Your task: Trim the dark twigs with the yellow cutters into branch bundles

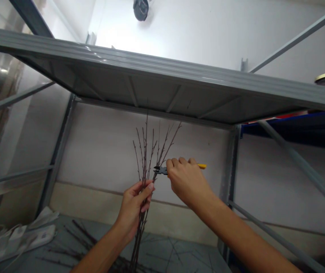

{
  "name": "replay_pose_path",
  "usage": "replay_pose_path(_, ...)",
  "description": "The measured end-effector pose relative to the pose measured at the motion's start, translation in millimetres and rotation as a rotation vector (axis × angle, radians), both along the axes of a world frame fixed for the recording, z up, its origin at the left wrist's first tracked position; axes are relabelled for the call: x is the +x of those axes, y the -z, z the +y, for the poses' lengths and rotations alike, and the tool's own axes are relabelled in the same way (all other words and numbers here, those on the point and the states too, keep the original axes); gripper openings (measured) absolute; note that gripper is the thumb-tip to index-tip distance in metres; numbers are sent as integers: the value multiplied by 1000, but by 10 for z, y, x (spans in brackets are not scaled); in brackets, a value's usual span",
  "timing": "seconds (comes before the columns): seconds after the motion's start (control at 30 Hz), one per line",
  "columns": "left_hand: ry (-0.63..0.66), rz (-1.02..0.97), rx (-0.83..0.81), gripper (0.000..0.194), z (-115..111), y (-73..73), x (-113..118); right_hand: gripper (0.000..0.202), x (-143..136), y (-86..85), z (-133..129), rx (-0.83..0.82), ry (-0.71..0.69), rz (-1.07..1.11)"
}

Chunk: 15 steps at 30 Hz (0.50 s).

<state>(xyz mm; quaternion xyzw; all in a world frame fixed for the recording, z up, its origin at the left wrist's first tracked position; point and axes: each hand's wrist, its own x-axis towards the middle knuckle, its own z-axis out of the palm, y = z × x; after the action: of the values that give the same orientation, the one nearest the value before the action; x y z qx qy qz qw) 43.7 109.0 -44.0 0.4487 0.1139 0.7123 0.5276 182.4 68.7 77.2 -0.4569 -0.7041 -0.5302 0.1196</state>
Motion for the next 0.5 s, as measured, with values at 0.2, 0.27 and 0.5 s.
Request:
replay_pose_path(0.2,-3,-7,-3,32,2,17,-26,18,6,-7,10,35,29,-73)
replay_pose_path(0.27,-1,-10,-9,32,4,16,-36,17,6,19,30,42,15,-84)
replay_pose_path(0.5,1,-8,-12,32,-37,-3,-91,20,40,107,212,-24,-52,6)
